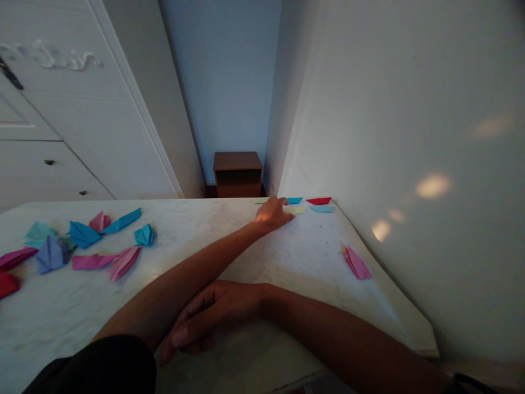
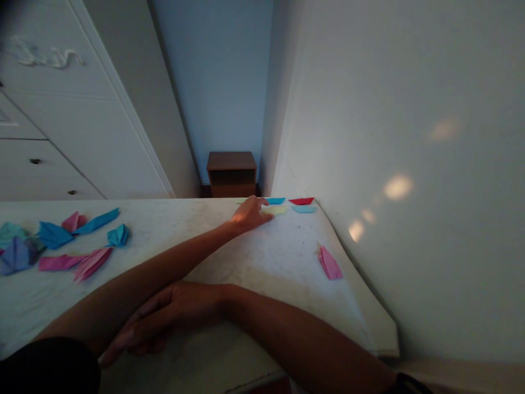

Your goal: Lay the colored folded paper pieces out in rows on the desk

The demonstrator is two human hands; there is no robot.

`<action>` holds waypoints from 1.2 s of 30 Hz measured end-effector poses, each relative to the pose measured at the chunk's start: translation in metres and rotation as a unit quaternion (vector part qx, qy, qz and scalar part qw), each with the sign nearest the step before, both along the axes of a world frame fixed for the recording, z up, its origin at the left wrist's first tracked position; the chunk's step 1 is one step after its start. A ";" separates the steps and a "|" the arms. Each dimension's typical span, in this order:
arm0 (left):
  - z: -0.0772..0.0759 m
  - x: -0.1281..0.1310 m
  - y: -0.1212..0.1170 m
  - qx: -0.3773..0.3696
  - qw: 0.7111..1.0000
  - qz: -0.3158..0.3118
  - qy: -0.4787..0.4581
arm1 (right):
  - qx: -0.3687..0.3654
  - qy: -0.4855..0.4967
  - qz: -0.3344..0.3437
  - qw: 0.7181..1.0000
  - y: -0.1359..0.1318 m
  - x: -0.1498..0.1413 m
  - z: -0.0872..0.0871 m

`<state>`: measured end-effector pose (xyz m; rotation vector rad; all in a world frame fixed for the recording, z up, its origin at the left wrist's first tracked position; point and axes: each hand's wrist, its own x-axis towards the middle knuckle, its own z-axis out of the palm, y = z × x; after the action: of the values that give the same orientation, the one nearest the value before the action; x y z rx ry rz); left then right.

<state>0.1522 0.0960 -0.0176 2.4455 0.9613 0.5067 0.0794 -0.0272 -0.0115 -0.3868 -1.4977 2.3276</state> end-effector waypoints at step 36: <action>0.022 -0.261 -0.078 -0.410 0.885 0.082 -0.205 | 0.737 -0.192 -0.275 0.586 -0.010 0.004 -0.007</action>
<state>-0.1093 0.0183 0.0043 1.4364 0.9422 0.5067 0.0832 -0.0377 -0.0184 -0.6683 -2.3845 0.0474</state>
